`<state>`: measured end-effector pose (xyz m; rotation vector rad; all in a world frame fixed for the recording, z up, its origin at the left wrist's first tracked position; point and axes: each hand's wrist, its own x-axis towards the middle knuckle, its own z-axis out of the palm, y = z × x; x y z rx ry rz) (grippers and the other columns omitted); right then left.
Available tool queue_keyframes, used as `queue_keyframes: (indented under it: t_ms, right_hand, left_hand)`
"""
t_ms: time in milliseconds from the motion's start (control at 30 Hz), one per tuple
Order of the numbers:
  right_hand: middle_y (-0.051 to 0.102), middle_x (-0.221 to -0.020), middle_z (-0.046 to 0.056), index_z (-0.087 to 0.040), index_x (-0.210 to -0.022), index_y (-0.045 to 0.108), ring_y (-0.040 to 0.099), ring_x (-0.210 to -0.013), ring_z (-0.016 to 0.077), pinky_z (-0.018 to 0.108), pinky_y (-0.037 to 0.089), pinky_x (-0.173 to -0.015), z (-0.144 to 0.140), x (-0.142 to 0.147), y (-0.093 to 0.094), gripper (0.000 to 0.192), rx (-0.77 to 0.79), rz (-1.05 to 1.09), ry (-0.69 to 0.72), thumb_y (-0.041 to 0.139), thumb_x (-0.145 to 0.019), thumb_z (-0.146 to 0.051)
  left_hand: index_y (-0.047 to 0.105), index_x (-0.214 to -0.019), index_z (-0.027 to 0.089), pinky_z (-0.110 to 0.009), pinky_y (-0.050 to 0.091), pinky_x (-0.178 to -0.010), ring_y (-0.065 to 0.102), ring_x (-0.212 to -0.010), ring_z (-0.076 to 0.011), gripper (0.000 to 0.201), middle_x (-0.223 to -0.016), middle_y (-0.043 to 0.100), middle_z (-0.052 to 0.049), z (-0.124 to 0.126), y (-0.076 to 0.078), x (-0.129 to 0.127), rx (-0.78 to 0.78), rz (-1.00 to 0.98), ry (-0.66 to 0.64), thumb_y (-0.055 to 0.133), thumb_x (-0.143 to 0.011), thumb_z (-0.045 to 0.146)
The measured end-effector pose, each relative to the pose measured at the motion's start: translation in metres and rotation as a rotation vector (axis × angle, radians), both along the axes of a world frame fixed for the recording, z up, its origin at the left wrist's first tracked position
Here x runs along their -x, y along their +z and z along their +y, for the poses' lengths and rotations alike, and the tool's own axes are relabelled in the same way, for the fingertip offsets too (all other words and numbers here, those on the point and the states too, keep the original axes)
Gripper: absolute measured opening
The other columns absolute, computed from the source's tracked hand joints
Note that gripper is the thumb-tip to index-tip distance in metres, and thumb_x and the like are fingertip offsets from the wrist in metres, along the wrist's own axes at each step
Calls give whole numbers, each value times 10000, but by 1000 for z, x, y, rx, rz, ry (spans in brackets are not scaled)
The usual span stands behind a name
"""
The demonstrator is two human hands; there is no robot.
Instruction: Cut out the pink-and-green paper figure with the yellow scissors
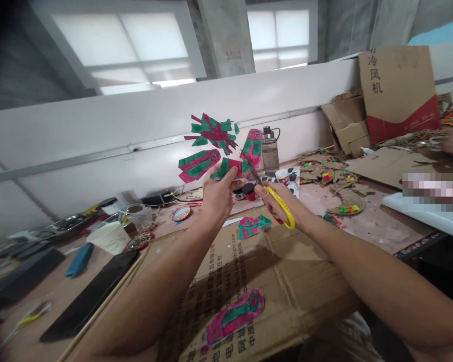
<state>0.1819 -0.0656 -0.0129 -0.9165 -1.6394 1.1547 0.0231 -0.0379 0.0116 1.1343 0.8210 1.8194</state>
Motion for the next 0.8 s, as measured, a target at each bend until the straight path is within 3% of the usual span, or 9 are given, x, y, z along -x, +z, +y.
queue_keyframes:
  t_ms: [300,533,800]
  right_hand:
    - [389,-505,-97,-235,-805,446,336,-342,73,216,290,-305,-3,-2,3,694,-63,-94,-34,531,-737,-920]
    - [419,-502,-94,-237,-830,454,363,-333,79,196,276,-296,3,-6,-3,590,-102,-117,-7,522,-850,-823]
    - [427,-486,-78,-236,-803,466,381,-327,95,226,288,-296,0,-5,-1,611,-120,-139,-30,510,-834,-844]
  left_hand:
    - [598,-878,209,-249,482,-526,737,-687,-205,349,-721,707,1,-1,7,5,-48,-5,-68,847,-665,330]
    - [623,-869,204,-245,454,-546,727,-690,-185,332,-753,695,4,2,7,10,-80,29,-85,845,-674,356]
    - [633,-871,214,-237,440,-537,707,-670,-167,311,-728,685,14,-1,8,8,-92,27,-88,841,-682,349]
